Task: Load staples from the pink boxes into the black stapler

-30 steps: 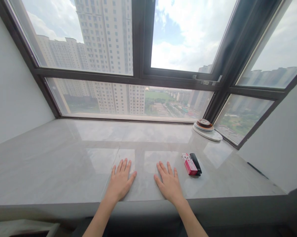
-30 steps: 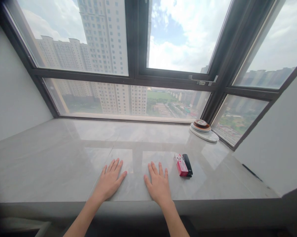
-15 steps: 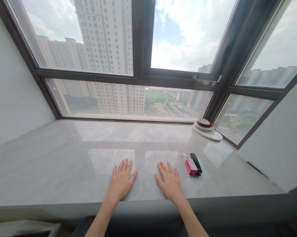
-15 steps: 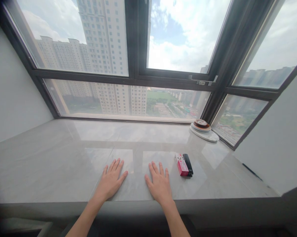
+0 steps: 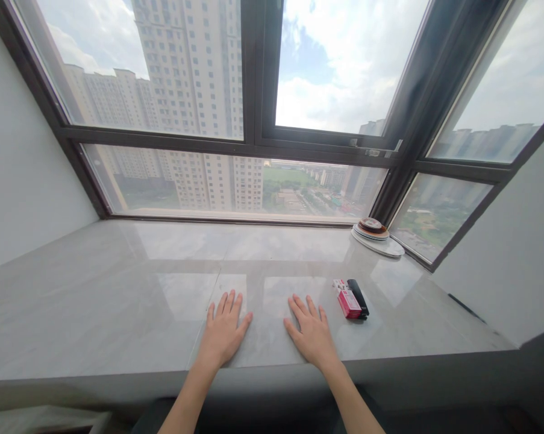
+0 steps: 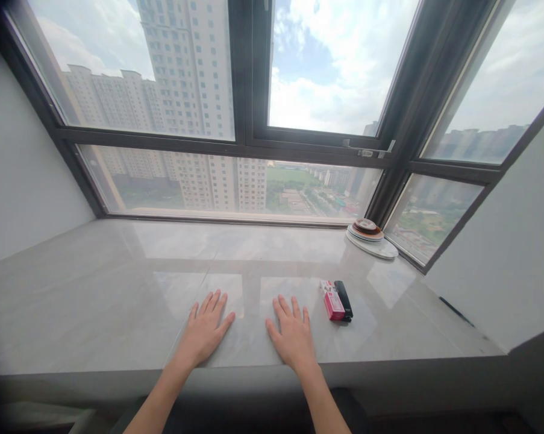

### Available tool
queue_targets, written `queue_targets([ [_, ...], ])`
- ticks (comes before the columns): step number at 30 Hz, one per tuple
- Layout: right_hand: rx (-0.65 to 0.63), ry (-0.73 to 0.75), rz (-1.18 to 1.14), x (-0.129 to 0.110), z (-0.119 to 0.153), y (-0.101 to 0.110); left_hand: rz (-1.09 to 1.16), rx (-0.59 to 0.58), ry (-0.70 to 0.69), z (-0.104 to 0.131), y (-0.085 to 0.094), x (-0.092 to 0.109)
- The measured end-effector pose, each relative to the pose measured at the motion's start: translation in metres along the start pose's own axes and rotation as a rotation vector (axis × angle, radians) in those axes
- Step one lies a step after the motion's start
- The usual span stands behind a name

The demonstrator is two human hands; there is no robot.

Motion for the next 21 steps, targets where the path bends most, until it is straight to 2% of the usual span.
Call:
queue_targets([
  [10, 0.023, 0.012, 0.035, 0.0, -0.004, -0.005, -0.013, 0.042, -0.013, 0.0, -0.003, -0.003],
  [21, 0.028, 0.033, 0.053, 0.002, -0.004, -0.011, 0.041, 0.063, -0.054, 0.002, 0.002, -0.001],
])
Point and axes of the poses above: each hand's wrist, its own z-axis away from the middle knuckle, its own y-axis out of the back of the hand, x = y × z, the point moved 2 cm from there along -z, towards the middle knuckle, and after that the axes turned 15 degrees about -y, right-handed, at the moved point
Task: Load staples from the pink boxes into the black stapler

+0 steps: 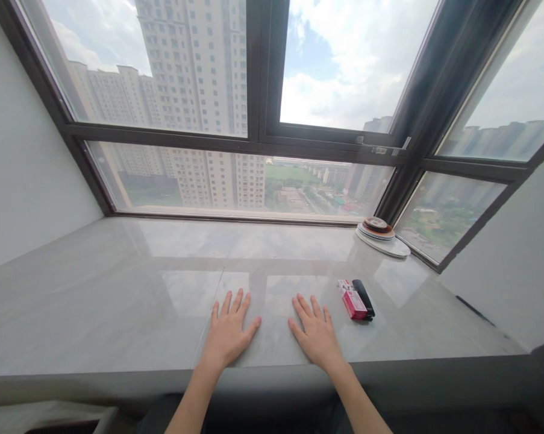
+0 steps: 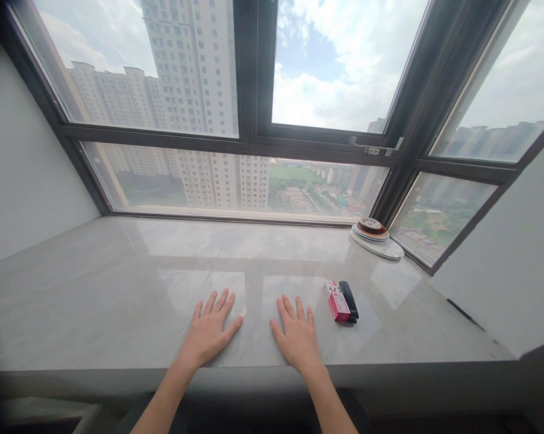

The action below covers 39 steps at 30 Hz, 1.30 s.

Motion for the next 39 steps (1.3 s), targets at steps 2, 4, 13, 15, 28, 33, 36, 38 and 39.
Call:
queue_targets([
  [2, 0.001, -0.003, -0.001, 0.0, 0.001, 0.0, 0.005, -0.002, -0.007, 0.0, 0.002, 0.002],
  [4, 0.004, -0.006, -0.001, -0.001, 0.002, 0.001, 0.009, -0.008, -0.005, 0.001, 0.003, 0.005],
  [13, 0.02, -0.005, 0.05, -0.007, 0.007, 0.002, 0.012, -0.026, -0.03, 0.007, 0.006, 0.019],
  [15, 0.028, -0.008, 0.057, -0.008, 0.008, 0.002, 0.017, -0.034, -0.028, 0.007, 0.008, 0.019],
  [28, -0.01, -0.008, 0.028, -0.007, 0.008, 0.013, 0.058, -0.054, -0.043, 0.007, 0.012, 0.018],
  [33, -0.018, -0.024, -0.036, -0.006, 0.011, 0.021, 0.081, -0.069, 0.001, 0.005, 0.02, 0.023],
  [36, -0.019, -0.036, -0.075, -0.003, 0.009, 0.023, 0.084, -0.068, -0.002, 0.005, 0.021, 0.024],
  [38, -0.013, -0.032, -0.098, 0.0, 0.008, 0.023, 0.076, -0.061, -0.022, 0.005, 0.02, 0.023],
  [39, -0.01, -0.027, -0.109, 0.001, 0.008, 0.023, 0.071, -0.058, -0.031, 0.005, 0.019, 0.022],
])
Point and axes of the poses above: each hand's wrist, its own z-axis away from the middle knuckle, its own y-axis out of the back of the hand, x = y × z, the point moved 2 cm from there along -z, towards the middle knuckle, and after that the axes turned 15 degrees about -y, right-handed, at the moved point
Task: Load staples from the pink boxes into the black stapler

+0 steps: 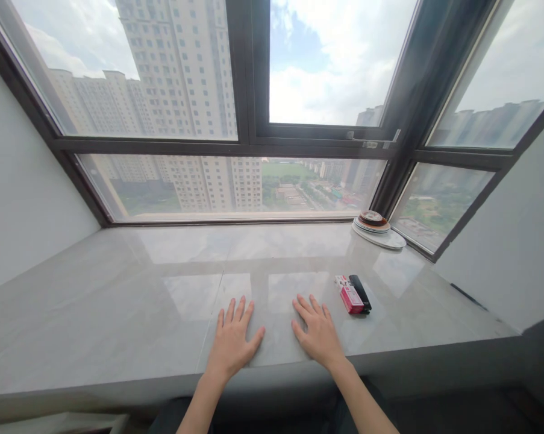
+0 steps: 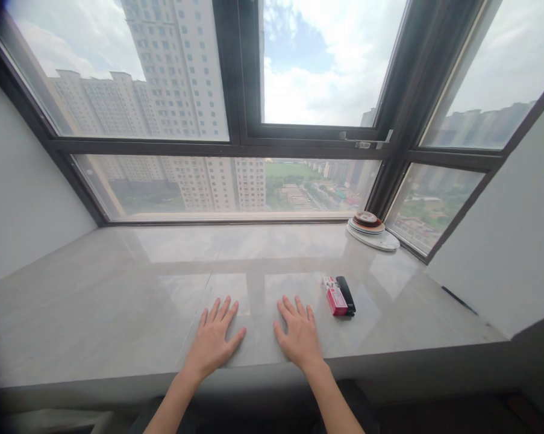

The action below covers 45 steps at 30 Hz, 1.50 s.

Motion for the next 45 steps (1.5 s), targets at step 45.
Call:
queue_targets([
  [45, 0.129, -0.259, -0.442, 0.003, -0.019, -0.014, 0.114, 0.298, 0.315, -0.031, -0.007, 0.031],
])
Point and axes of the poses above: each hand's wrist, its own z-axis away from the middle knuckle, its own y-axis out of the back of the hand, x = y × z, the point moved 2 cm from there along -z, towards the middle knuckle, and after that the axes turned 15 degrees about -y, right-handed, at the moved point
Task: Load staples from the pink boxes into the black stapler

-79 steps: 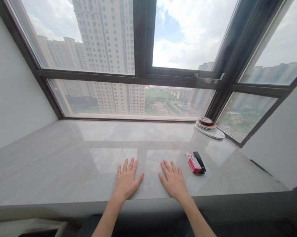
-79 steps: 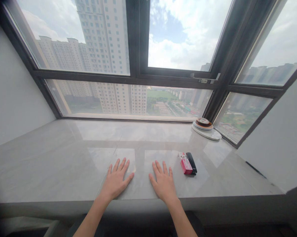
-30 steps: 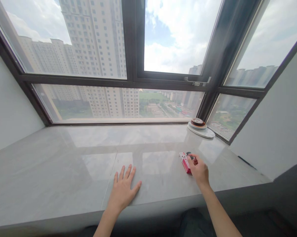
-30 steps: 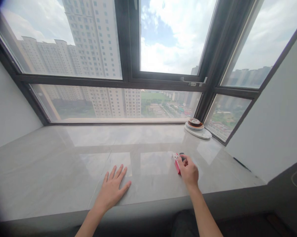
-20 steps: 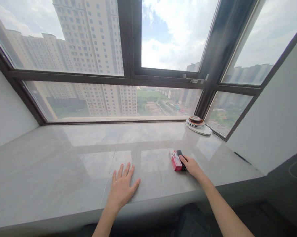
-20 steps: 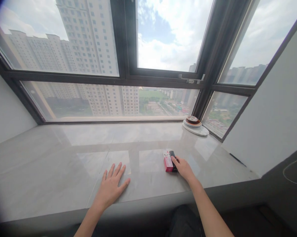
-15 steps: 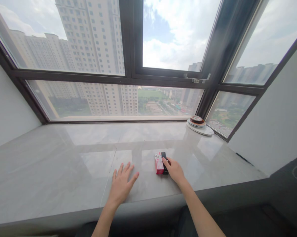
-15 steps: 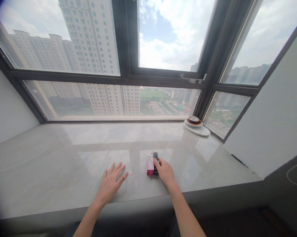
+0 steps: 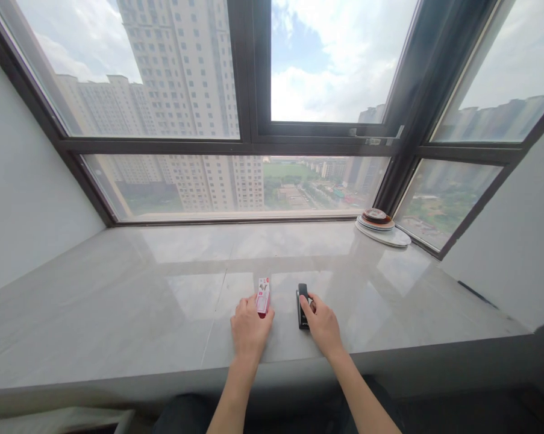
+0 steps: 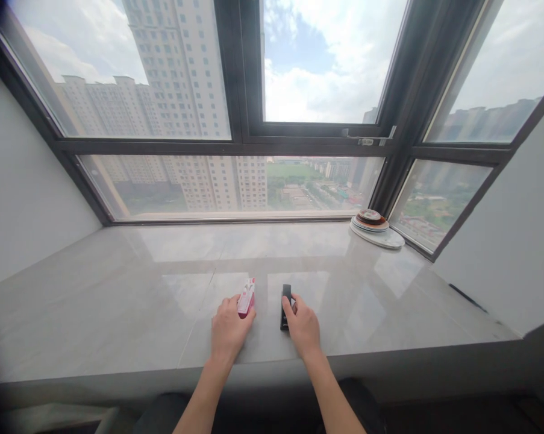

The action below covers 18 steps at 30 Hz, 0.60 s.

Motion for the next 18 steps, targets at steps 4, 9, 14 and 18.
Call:
queue_targets([
  [4, -0.004, 0.006, -0.034, 0.012, 0.003, 0.007, -0.007, 0.05, 0.002, -0.003, 0.015, -0.04],
  [9, 0.002, 0.011, -0.055, 0.01, 0.005, 0.007, -0.116, 0.025, 0.086, -0.033, 0.026, -0.088],
  [14, 0.001, -0.001, -0.054, 0.009, 0.004, 0.009, -0.108, 0.078, 0.084, -0.044, 0.032, -0.1],
  [18, 0.004, 0.007, -0.068, 0.01, 0.004, 0.007, -0.156, 0.215, 0.078, -0.013, 0.045, -0.107],
])
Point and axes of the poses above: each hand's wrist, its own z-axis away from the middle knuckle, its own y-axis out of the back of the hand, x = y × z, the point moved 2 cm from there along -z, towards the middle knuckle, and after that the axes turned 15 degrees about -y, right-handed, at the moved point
